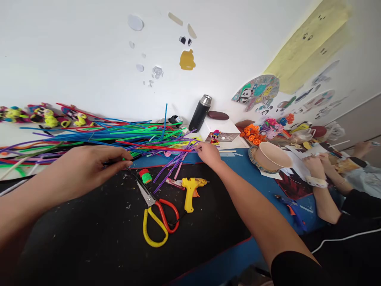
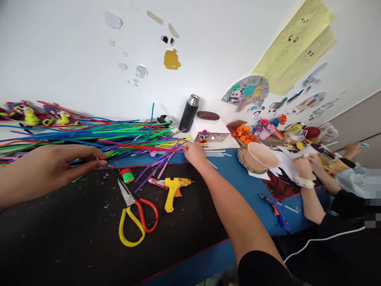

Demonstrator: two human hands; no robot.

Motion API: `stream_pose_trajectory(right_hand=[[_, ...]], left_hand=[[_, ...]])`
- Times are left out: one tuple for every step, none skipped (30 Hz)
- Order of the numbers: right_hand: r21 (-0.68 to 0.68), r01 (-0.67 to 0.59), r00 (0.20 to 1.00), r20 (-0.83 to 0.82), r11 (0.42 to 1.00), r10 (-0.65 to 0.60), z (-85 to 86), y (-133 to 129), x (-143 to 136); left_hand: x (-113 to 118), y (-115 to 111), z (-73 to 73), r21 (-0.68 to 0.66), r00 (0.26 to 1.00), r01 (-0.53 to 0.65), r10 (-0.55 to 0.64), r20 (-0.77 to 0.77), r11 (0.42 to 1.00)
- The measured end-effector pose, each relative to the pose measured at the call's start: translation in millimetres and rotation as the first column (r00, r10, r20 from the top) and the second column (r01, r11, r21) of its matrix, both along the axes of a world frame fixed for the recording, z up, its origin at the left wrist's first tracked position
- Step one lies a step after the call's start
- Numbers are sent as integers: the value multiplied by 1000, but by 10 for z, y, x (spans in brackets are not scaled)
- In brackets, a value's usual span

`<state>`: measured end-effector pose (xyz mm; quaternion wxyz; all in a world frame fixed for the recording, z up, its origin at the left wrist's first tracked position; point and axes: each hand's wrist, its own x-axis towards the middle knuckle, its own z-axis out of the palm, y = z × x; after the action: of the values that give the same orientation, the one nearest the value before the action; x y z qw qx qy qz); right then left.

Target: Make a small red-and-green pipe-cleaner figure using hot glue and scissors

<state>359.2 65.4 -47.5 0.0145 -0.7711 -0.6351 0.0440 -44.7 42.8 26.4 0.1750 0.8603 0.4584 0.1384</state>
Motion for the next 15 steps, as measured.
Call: stream_pose_trajectory(right_hand=[[2, 18, 1000, 0, 1000, -18, -1, 24, 21], [3, 35, 999, 0, 999, -35, 1, 36, 39], [2, 45, 999, -2, 999, -45, 5, 36, 55], [2, 48, 999, -4, 999, -48, 12, 24, 66], [3, 46, 999, -7, 999, -46, 25, 1, 72], [5, 38, 999, -10, 999, -37, 45, -33, 71], [10, 25, 1000, -14, 1000, -25, 74, -75, 65], [17, 7, 1000, -18, 1000, -7, 111, -122, 53], [27, -13, 1000, -23, 1000, 14, 157, -172, 35], [35, -40, 999, -30, 999, 41, 210, -223, 12], [39, -74, 996, -40, 997, 75, 267, -272, -17], [41, -116, 992, -51, 992, 118, 325, -317, -51], [36, -161, 985, -63, 986, 163, 380, -357, -91], [28, -207, 975, -72, 978, 209, 427, -391, -137], [11, -257, 963, -82, 966, 257, 464, -418, -189]], left_hand=[[0, 0, -5, -1, 1000, 4, -4, 7, 1000], [2, -1, -10, 0, 1000, 10, -10, 10, 1000], [7, -4, -15, 1, 1000, 20, -20, 8, 1000], [14, -8, -18, 2, 1000, 31, -31, 2, 1000], [24, -14, -20, 2, 999, 44, -43, -5, 999], [35, -21, -20, 1, 998, 57, -57, -10, 998], [47, -28, -19, -2, 998, 68, -68, -14, 998], [58, -35, -16, -7, 997, 75, -75, -13, 997], [67, -41, -13, -11, 997, 78, -78, -10, 997], [74, -45, -9, -14, 997, 78, -78, -7, 997], [79, -49, -6, -18, 997, 78, -78, -7, 997], [83, -51, -2, -18, 997, 77, -78, -8, 997], [86, -53, 1, -17, 997, 79, -79, -12, 997], [89, -55, 5, -16, 996, 82, -82, -15, 996], [93, -58, 9, -15, 996, 84, -85, -20, 996]])
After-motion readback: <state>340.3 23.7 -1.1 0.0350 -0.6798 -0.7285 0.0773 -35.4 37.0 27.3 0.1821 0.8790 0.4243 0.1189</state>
